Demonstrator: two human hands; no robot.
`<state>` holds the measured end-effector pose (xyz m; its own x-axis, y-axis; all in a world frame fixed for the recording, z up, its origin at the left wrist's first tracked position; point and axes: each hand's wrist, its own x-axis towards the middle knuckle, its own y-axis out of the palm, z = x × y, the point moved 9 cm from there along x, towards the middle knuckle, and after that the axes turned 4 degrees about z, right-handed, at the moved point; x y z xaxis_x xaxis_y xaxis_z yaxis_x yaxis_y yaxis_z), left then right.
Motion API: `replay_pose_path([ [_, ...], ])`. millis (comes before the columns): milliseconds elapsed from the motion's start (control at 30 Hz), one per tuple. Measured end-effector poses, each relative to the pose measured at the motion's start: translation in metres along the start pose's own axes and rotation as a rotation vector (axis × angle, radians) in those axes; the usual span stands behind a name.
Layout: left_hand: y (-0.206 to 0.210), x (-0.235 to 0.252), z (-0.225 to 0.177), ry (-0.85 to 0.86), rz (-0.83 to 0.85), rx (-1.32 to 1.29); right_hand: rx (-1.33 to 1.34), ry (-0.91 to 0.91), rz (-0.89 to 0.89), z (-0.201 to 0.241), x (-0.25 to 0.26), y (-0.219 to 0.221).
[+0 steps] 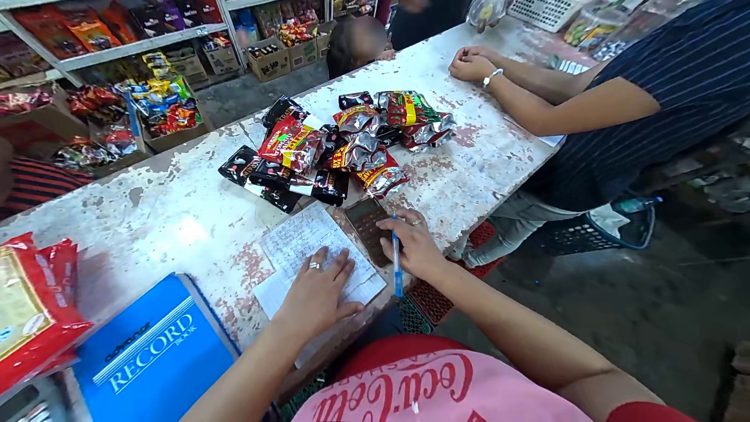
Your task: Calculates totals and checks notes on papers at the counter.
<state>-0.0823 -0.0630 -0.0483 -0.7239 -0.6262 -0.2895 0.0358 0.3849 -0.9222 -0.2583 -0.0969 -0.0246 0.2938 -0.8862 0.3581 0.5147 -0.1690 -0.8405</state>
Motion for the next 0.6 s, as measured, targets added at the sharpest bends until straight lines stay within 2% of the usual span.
replay_pose_path([
  [100, 0.000, 0.000, -0.003, -0.002, 0.024, -0.014, 0.072, 0.052, 0.028, -0.014, -0.006, -0.003],
  [233, 0.002, 0.001, -0.001, -0.010, 0.032, -0.027, 0.029, 0.025, -0.123, -0.014, -0.029, -0.026],
  [300, 0.002, 0.002, 0.000, -0.010, 0.028, -0.021, -0.028, 0.030, -0.127, -0.013, -0.039, -0.027],
  [433, 0.002, 0.002, 0.004, -0.014, 0.027, -0.003, -0.013, -0.028, -0.071, 0.008, -0.042, -0.022],
  [500, 0.003, 0.003, 0.004, -0.018, 0.039, -0.001, 0.042, -0.095, 0.012, 0.024, -0.040, -0.010],
  [600, 0.002, 0.002, 0.004, -0.025, 0.040, -0.001, 0.042, -0.100, 0.076, 0.031, -0.029, 0.000],
])
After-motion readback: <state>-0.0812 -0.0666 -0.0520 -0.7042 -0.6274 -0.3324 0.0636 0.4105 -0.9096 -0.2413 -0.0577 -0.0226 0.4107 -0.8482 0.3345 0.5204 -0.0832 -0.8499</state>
